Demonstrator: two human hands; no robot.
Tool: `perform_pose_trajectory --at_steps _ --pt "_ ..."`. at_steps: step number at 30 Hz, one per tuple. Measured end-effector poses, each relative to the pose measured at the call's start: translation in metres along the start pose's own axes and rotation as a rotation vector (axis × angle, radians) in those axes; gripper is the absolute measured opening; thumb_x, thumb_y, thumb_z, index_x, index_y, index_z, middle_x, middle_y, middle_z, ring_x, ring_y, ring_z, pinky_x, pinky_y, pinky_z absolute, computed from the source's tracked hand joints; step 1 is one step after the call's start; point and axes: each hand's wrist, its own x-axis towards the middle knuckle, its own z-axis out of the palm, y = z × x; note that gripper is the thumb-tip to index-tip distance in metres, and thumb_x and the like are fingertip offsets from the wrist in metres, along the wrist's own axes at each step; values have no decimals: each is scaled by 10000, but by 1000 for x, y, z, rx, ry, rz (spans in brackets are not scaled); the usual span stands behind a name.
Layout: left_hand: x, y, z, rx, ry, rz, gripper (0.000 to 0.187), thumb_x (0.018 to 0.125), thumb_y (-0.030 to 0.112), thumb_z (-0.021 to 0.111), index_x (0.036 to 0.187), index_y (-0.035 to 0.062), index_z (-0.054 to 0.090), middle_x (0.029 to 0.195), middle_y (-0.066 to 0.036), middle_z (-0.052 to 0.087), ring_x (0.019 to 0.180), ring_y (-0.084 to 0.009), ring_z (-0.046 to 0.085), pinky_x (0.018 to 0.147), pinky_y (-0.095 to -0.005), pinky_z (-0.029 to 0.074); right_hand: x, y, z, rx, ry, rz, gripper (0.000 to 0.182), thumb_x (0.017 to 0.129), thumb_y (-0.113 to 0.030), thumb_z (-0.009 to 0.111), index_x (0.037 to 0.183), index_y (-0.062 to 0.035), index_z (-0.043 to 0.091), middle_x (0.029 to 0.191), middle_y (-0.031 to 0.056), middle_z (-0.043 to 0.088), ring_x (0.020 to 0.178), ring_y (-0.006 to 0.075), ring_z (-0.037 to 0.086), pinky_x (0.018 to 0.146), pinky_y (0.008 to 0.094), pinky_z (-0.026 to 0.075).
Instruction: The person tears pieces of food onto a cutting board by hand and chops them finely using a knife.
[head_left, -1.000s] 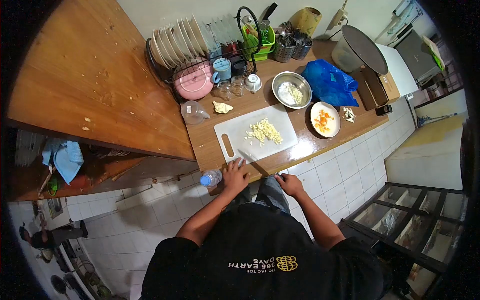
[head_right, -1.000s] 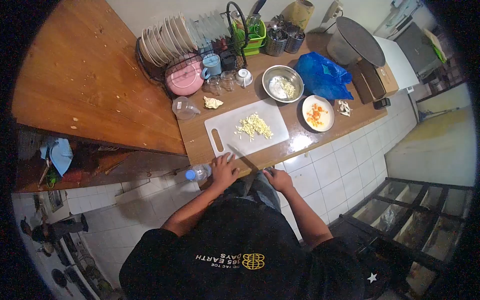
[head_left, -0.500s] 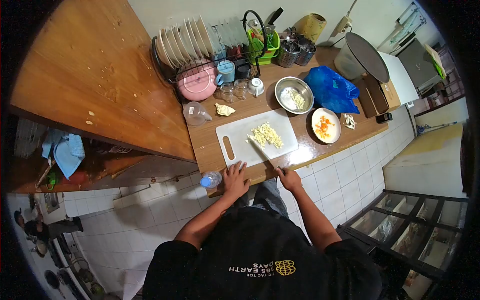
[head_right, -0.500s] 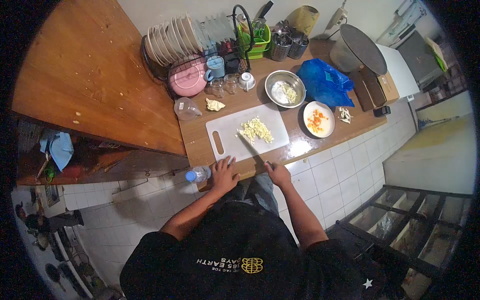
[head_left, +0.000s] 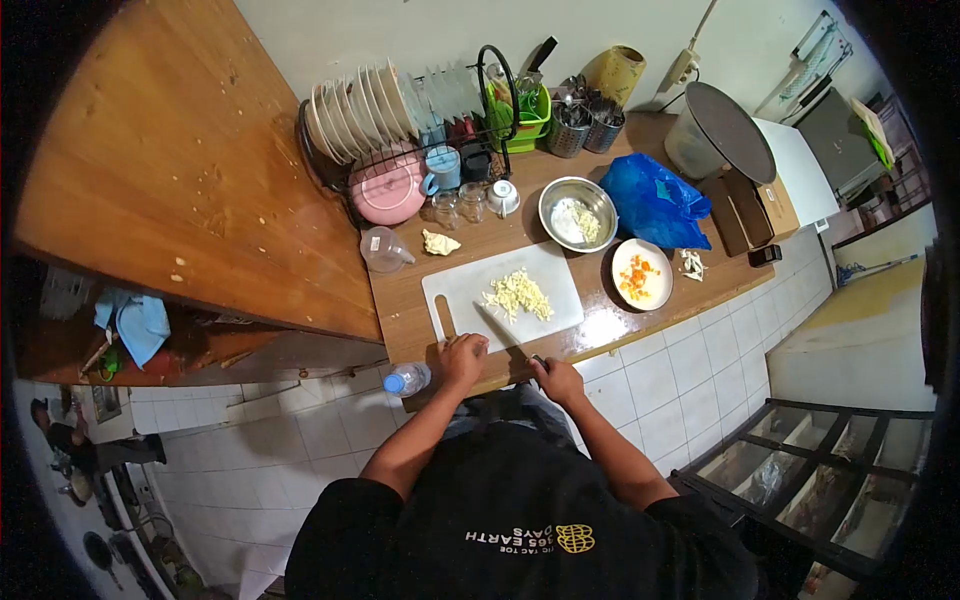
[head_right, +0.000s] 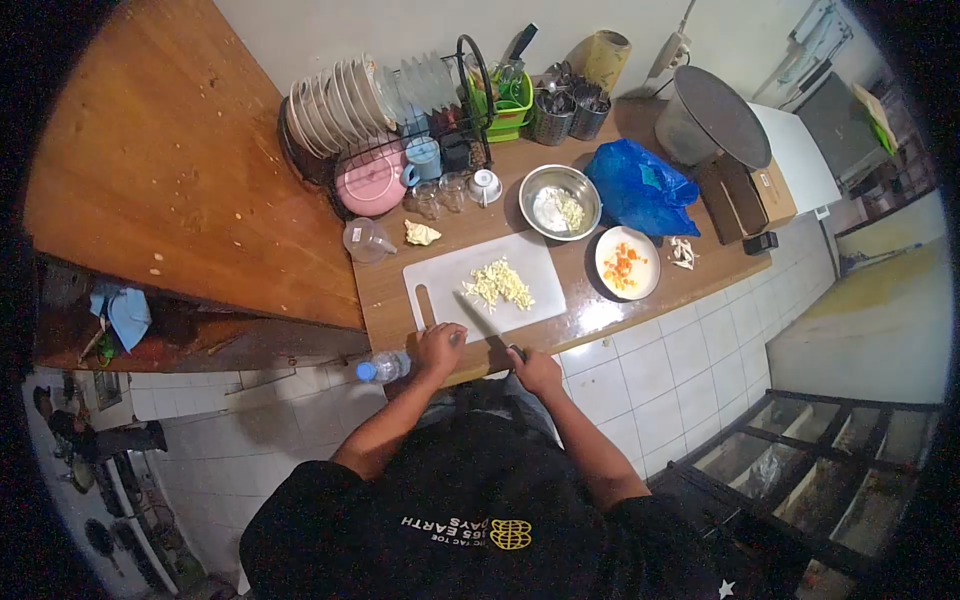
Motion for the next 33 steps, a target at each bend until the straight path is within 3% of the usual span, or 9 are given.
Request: perform_pose_trajectory --at_steps 7,14,15,16,18,20,23,28,33 --pt "47 37 9 -24 203 -32 174 723 331 839 708 188 741 738 -27 725 740 -281 682 727 -437 461 -12 35 -26 76 4 47 640 982 -653 440 986 -62 685 842 219 707 855 441 685 750 521 526" --pt "94 51 5 -33 201 -246 308 742 404 842 655 133 723 693 -73 701 738 -299 672 730 -454 463 7 60 -39 121 -24 71 639 979 -640 467 1102 -49 678 886 245 705 886 446 687 763 522 530" --pt "104 42 2 55 288 -25 274 772 329 838 788 77 730 817 -148 711 815 -345 677 755 -443 521 10 60 -43 126 -68 80 695 972 -651 471 1213 -33 682 962 264 720 935 448 696 807 514 546" --pt "118 37 0 62 288 -28 274 772 329 838 788 77 730 817 -148 711 815 -345 677 755 -443 521 16 62 -44 130 -74 76 695 972 -651 471 1213 -33 682 962 264 720 935 448 696 807 514 546" --pt "144 28 -2 -38 261 -311 381 759 336 836 1065 130 741 1162 -131 674 1145 -336 600 1020 -476 431 24 67 -43 146 -58 36 674 969 -650 478 1201 -52 687 945 264 719 925 449 695 802 521 543" --pt "170 21 -12 171 252 -253 541 770 266 811 1275 151 657 1400 -158 523 1320 -390 456 1111 -489 370 32 70 -44 142 -59 40 636 968 -645 485 1111 -63 698 898 256 714 890 454 693 774 533 534" --pt "201 -11 8 278 323 -222 558 769 232 790 1303 158 644 1455 -178 462 1367 -420 387 1129 -513 353 38 71 -52 144 102 26 543 967 -581 547 915 -49 640 778 239 681 781 465 674 688 543 505" --pt "212 -17 15 304 311 -309 355 778 192 770 1126 161 709 1468 -172 444 1372 -410 389 1132 -493 368 66 85 -60 127 214 52 474 952 -504 612 881 -36 612 760 244 673 754 459 671 675 536 505" --pt "192 -14 15 71 459 -262 242 797 58 729 1026 137 727 1227 -130 624 1221 -340 558 999 -434 477 95 106 -67 80 235 -93 384 904 -400 689 952 -27 609 863 227 657 790 444 664 695 533 513"
